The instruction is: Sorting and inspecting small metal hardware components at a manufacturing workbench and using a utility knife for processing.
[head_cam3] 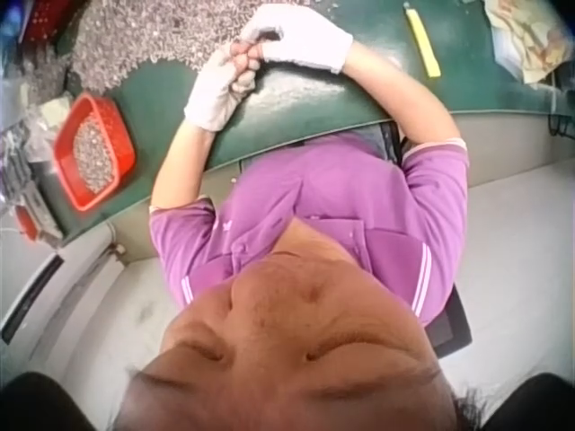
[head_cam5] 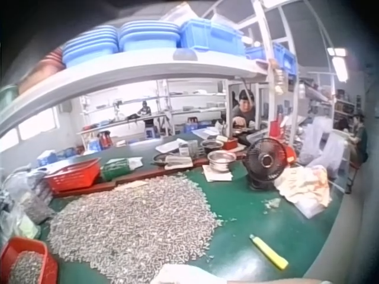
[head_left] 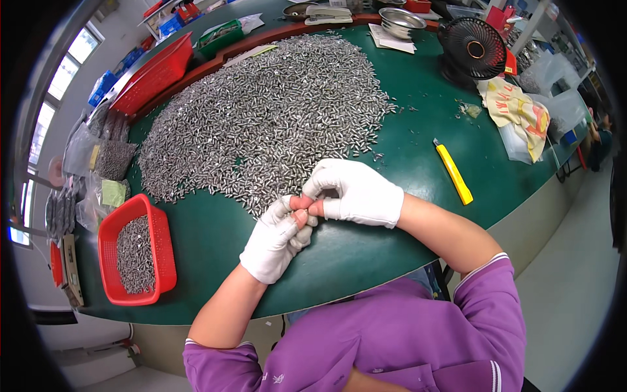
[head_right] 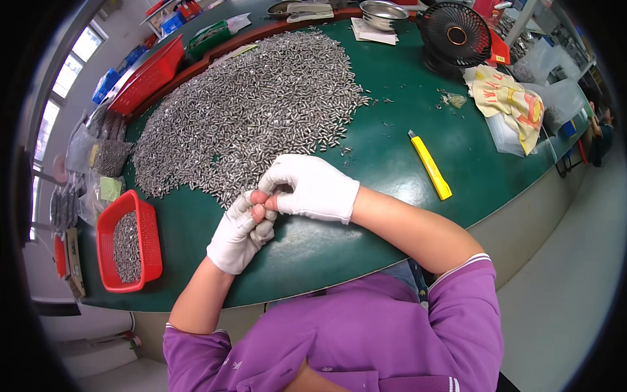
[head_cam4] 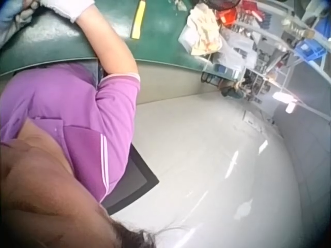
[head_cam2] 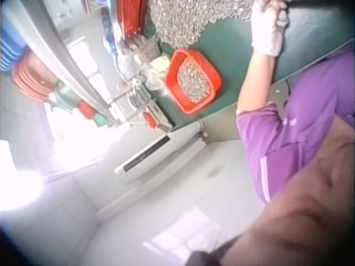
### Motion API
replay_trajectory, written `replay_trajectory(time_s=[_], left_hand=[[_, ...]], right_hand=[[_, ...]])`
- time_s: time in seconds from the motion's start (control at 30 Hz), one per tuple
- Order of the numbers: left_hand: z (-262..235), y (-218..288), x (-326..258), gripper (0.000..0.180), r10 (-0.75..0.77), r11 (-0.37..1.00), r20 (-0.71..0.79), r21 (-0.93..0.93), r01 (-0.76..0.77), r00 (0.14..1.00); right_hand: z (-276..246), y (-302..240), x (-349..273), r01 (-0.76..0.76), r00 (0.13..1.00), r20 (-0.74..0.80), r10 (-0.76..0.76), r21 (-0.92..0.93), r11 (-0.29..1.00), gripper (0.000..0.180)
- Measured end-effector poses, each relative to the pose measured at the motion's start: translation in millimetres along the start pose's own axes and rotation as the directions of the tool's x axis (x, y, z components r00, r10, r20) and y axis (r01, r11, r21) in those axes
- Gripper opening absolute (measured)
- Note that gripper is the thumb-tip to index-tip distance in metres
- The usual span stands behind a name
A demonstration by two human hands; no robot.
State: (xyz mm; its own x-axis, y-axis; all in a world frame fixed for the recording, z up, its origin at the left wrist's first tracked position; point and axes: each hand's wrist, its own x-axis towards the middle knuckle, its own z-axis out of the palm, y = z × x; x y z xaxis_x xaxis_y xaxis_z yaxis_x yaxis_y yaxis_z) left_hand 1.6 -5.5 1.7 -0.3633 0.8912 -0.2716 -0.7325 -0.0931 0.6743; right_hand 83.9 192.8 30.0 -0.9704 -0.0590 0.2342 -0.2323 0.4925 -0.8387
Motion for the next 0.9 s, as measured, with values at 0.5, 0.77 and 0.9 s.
replay_trajectory(time_s=[0.5,0.77,0.9], left_hand=[[-2.0,4.1,0.3,0.024,-0.064,0.998,0.013,-0.003,0.064,0.998],[3.7,4.4,-0.4,0.026,-0.039,0.999,-0.036,-0.011,0.038,0.999],[-2.7,-0.2,1.2,0.016,-0.045,0.996,0.001,-0.076,0.045,0.999]], right_hand=[[-22.0,23.3,0.3,-0.054,0.976,-0.194,-0.103,-0.665,0.745,0.008],[-23.0,17.6,1.7,-0.026,0.999,0.003,0.04,-0.709,0.704,0.009],[-17.2,12.4,1.8,0.011,0.999,-0.039,-0.034,-0.481,0.876,0.012]])
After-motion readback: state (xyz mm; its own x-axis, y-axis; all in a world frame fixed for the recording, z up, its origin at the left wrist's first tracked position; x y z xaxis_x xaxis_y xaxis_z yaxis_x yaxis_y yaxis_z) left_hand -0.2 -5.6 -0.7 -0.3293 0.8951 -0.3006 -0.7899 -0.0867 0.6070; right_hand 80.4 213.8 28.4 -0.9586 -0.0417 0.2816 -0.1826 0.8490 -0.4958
